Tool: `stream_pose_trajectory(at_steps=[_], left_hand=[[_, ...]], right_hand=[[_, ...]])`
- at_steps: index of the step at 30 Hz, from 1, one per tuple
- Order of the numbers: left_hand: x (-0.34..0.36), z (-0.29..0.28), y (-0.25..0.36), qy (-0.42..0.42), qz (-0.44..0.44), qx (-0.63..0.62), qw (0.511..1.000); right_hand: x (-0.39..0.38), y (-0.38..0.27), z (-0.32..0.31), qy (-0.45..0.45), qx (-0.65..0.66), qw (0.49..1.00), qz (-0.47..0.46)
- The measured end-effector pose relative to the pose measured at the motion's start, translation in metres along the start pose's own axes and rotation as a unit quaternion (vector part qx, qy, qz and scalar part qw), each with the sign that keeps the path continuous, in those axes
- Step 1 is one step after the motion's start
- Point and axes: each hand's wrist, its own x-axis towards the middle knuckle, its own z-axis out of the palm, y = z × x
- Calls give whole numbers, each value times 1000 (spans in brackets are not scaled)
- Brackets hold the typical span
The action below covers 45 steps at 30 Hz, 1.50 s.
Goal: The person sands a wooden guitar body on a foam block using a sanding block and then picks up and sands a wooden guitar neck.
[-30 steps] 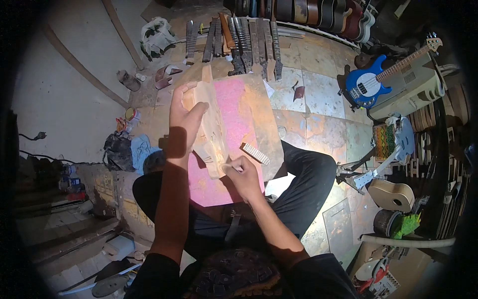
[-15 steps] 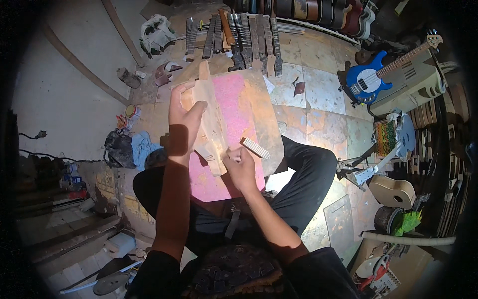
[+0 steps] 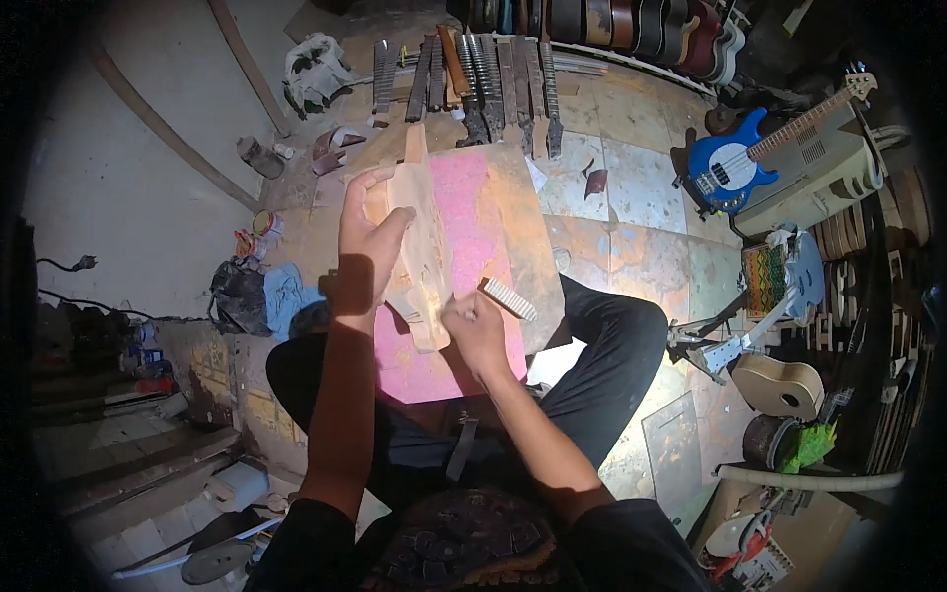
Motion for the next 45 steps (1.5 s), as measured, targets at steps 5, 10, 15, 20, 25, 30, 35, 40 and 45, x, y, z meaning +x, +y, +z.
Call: stream_pose_trajectory(at_steps=[5,10,15,20,25,30,35,40,45], left_hand=[[11,-13,-10,12,-88,-38,995],[1,-7,4,-4,-25,50,998],[6,-19,5,-2,-99,-22,995],[2,-12,6,-2,-94,-13,995],[8,-20,-7,20,-60,-20,998],[4,-10,6,-5,-91,-19,996],[18,-22,-19,20,-59,-20,998],[17,-21,-18,-2,-59,-83,995],[20,-38,-28,-3,-31,-72,997]], right_hand=[[-14,-12,2,-13,-65,998,-16],[5,8,0,-7,-53,998,-28],[-16,8,1,-32,-46,998,-8],[17,-6,7,-8,-44,998,-34],[-23,-5,-2,-55,8,995,83],[24,15,4,-60,9,994,-91],[19,17,1,-148,69,986,-45],[54,13,10,-83,-33,969,-230],[34,11,5,-214,-37,974,-66]])
